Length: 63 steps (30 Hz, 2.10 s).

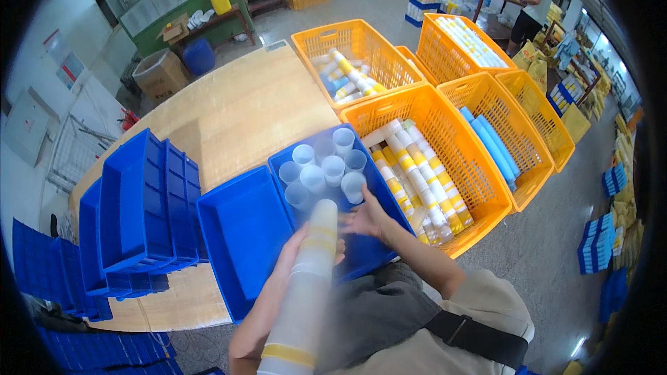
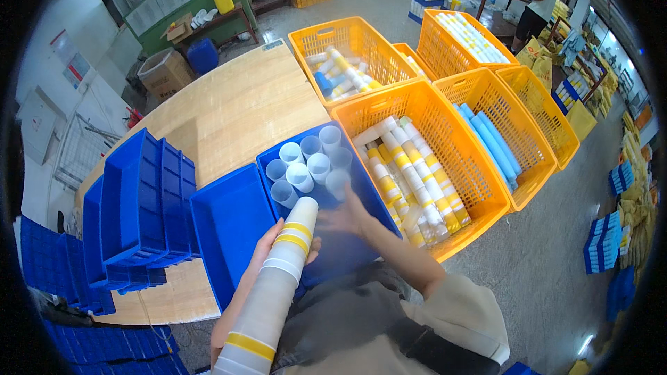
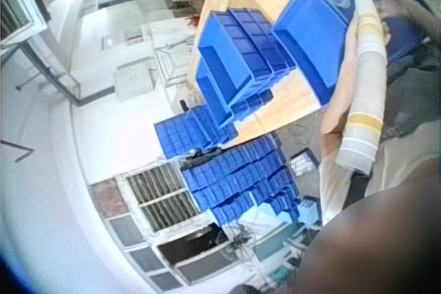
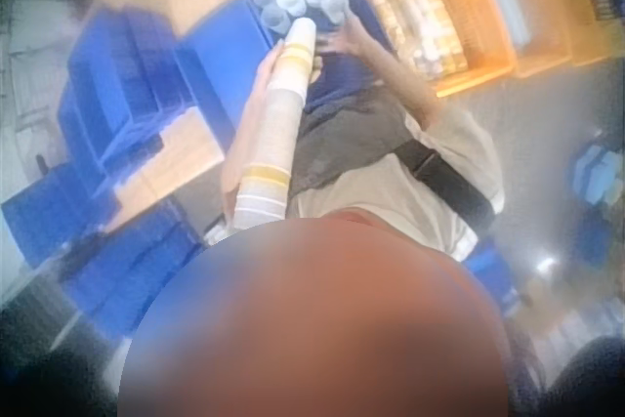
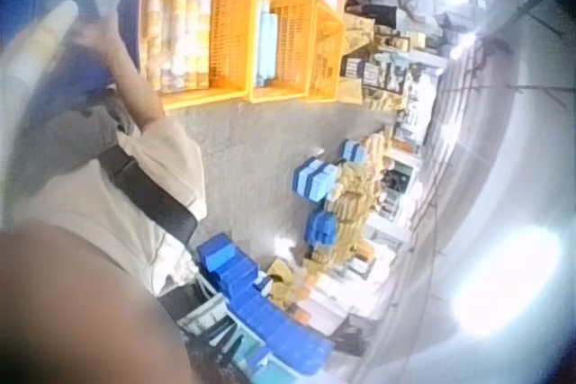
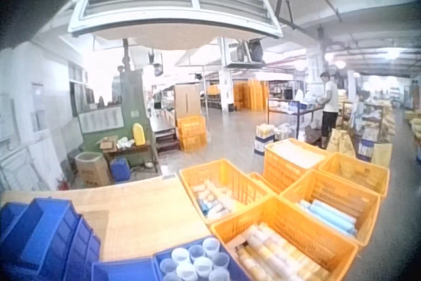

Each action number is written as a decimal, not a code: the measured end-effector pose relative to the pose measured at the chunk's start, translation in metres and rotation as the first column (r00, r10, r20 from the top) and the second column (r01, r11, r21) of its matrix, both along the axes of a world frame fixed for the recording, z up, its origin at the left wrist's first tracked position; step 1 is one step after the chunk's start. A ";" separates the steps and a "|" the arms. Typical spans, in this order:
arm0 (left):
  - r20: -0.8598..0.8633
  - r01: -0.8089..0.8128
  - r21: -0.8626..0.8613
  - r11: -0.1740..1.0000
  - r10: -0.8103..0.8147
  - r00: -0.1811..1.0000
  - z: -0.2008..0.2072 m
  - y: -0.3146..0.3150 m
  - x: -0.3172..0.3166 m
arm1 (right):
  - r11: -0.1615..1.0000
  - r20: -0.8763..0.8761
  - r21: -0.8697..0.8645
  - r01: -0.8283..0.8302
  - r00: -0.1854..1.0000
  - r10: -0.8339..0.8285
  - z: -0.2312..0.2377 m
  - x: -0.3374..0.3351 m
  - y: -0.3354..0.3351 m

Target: The person picks up white and yellow plastic cups from yellow baskets and places them into blue trays. They then carry the filled trays to a machine and load them onto a conveyor belt.

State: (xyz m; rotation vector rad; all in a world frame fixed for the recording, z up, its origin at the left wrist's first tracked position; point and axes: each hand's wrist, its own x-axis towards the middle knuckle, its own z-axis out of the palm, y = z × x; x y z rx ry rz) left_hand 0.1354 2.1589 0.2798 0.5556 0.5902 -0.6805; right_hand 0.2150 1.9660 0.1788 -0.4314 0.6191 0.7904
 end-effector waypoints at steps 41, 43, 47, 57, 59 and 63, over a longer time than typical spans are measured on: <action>0.028 -0.042 -0.060 0.997 0.044 0.999 0.006 -0.021 -0.068 | 0.963 -0.043 -0.270 -0.025 0.999 0.014 0.013 -0.046 -0.042; -0.020 -0.011 0.007 1.000 0.011 1.000 0.009 -0.028 -0.069 | 0.948 0.110 0.123 -0.293 0.953 0.281 0.021 -0.056 -0.043; -0.076 0.002 0.081 0.997 0.004 0.997 0.021 -0.034 -0.078 | 0.907 0.392 -0.183 -0.380 0.818 0.422 0.009 -0.055 -0.032; -0.169 -0.110 0.346 0.932 0.178 0.969 0.020 -0.045 -0.105 | 0.822 0.477 -0.138 -0.552 0.690 0.544 -0.026 -0.069 -0.001; -0.171 -0.112 0.230 0.967 0.153 0.973 0.023 -0.044 -0.112 | 0.885 0.444 -0.178 -0.430 0.767 0.462 -0.028 -0.062 0.003; -0.094 -0.246 0.144 0.958 0.261 0.961 0.027 -0.048 -0.134 | 0.852 0.168 0.122 -0.509 0.857 0.488 -0.020 -0.068 -0.003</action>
